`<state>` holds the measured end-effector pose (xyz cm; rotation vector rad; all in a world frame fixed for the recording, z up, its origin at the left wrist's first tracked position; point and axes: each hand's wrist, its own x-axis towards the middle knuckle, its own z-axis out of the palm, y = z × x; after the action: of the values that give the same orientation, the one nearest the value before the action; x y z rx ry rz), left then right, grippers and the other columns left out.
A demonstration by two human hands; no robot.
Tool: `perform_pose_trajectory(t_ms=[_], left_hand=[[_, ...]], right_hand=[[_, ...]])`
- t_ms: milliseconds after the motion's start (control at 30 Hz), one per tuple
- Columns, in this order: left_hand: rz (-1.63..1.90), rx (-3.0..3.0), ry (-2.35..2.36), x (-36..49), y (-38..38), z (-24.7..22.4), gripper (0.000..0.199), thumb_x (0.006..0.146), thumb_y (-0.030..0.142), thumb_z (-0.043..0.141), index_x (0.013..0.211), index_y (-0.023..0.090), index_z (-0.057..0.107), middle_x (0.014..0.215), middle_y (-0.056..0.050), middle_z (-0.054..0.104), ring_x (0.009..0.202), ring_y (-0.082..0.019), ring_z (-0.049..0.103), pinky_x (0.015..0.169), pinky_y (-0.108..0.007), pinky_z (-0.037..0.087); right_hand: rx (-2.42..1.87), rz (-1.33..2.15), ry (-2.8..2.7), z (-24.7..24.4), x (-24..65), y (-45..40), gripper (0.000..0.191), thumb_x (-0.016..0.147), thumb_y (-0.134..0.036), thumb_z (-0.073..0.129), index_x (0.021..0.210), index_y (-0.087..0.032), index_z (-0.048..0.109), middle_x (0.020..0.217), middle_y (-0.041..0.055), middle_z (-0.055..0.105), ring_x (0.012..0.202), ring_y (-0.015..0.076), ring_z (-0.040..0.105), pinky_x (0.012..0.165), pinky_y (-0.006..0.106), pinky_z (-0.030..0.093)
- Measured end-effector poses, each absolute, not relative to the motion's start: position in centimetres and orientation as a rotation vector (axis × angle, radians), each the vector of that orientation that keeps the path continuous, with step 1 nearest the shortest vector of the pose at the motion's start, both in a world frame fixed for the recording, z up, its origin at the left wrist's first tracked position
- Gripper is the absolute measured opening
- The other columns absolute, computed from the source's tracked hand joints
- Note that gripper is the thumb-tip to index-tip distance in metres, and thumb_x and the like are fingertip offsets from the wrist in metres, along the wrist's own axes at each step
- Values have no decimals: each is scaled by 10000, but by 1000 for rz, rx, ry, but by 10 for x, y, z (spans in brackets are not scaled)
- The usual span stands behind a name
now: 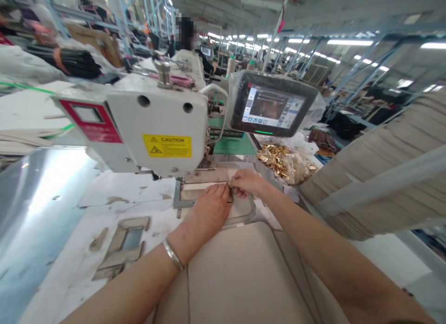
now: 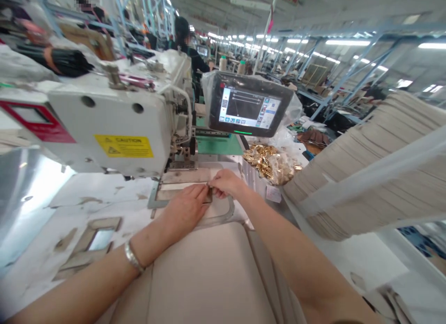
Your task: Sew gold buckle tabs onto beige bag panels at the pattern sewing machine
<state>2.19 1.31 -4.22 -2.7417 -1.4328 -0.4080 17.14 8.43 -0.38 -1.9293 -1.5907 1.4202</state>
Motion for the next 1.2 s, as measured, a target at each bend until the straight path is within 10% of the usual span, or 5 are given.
perform_pose_trajectory(t_ms=[1200], left_hand=[[-179, -2357, -1836, -59, -15, -19, 292, 909, 393, 480, 1011, 128, 548, 922, -136, 667, 900, -321, 609, 740, -416, 458]], right_hand=[[-1927, 1449, -1605, -14, 165, 95, 180, 784, -151, 615, 618, -149, 543, 434, -19, 585, 298, 80, 459, 287, 178, 256]])
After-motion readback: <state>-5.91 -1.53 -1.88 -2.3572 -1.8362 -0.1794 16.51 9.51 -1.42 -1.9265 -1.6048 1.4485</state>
